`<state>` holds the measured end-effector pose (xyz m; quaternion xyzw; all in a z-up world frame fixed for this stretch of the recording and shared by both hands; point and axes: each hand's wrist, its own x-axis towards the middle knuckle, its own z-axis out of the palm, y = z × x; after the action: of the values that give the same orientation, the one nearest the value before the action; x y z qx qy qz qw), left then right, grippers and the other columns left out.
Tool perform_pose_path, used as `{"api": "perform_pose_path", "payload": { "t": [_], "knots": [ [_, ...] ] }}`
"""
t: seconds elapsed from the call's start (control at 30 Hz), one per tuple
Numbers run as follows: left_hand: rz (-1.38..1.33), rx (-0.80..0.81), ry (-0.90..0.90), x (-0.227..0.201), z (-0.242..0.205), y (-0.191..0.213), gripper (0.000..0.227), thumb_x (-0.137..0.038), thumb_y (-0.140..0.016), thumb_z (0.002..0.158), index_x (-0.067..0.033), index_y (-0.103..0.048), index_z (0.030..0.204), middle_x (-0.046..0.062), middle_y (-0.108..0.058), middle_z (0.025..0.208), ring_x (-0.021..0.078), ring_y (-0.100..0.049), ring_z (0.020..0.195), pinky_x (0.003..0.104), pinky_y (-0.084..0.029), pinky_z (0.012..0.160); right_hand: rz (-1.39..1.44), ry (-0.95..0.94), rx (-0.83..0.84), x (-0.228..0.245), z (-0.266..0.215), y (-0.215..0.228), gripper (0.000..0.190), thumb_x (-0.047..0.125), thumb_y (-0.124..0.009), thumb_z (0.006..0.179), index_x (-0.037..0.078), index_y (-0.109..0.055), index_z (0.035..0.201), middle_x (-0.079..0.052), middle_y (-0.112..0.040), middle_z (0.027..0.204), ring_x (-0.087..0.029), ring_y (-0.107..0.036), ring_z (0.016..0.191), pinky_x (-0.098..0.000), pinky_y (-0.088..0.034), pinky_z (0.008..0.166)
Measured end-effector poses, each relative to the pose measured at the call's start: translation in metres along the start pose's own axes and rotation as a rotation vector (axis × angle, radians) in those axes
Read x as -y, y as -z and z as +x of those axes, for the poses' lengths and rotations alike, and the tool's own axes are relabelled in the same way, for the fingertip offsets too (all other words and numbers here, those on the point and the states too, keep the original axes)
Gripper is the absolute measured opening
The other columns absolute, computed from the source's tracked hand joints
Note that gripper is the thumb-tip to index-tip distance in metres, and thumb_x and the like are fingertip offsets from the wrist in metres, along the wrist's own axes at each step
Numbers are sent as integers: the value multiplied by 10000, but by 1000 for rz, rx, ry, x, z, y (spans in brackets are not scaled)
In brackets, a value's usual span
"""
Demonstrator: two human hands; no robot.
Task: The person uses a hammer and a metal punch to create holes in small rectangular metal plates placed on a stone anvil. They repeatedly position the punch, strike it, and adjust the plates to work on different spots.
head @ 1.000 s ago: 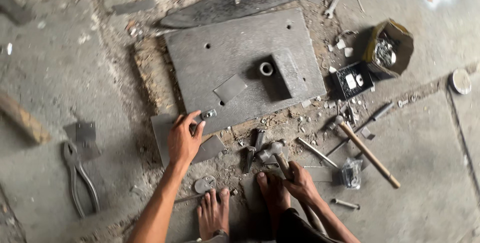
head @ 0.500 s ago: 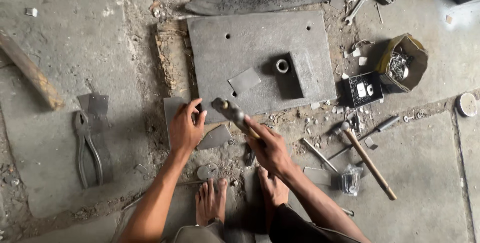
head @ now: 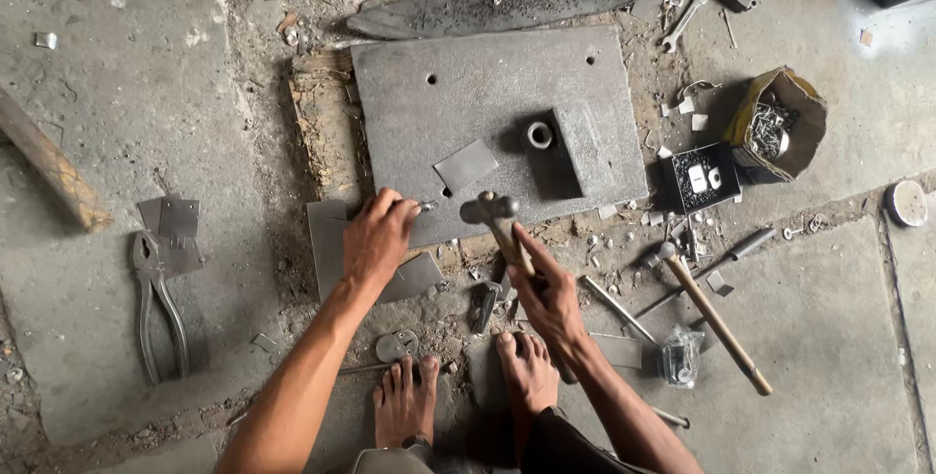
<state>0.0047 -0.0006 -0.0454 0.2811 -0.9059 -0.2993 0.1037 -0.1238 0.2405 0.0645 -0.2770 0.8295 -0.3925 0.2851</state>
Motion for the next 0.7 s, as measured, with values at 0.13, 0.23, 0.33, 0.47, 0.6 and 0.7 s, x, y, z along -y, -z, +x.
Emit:
{"api": "perform_pose_path", "payload": {
  "t": [0.13,0.23,0.33,0.47,0.6,0.7],
  "knots": [
    [-107,38,234,-7,6,8,201,-302,-686,997,-148,-782,1083,3,-700,921,143,-570,570,294,-456,459,-70,-47,41,1,-9,-2,591,216,-626,980,200,-449,1544,-52,-699,659,-79,-421,420,-284,-359,383],
    [-202,28,294,-13,7,19,236,-275,-712,958,-135,-756,1142,17,-716,960,164,-624,619,301,-483,487,-50,26,61,3,-9,-5,582,216,-619,975,187,-449,1531,1,-714,695,-66,-420,410,-287,-357,371],
    [-206,-34,195,-18,5,27,356,-243,-752,882,-112,-720,1212,51,-717,1028,173,-693,759,305,-554,576,-99,13,71,8,-2,-7,582,232,-629,974,198,-454,1529,6,-671,615,-69,-417,386,-294,-348,364],
    [-131,-60,156,-24,-2,28,362,-283,-779,877,-121,-721,1196,58,-712,1051,218,-701,904,364,-577,738,-120,98,78,18,5,-10,572,227,-619,999,190,-453,1545,-35,-615,554,-70,-416,396,-301,-354,374],
    [-121,-163,105,-22,-4,23,310,-282,-776,907,-123,-724,1167,50,-708,1046,229,-702,941,365,-584,794,-169,236,58,27,13,-10,546,216,-620,1007,170,-464,1528,-17,-657,622,-69,-426,391,-297,-406,353],
    [-110,-187,87,-17,-5,15,303,-275,-778,896,-117,-736,1152,43,-709,1026,227,-700,938,365,-586,760,-191,256,66,30,19,-14,541,209,-618,1013,171,-467,1531,-20,-629,561,-65,-448,402,-308,-402,382]
  ]
}}
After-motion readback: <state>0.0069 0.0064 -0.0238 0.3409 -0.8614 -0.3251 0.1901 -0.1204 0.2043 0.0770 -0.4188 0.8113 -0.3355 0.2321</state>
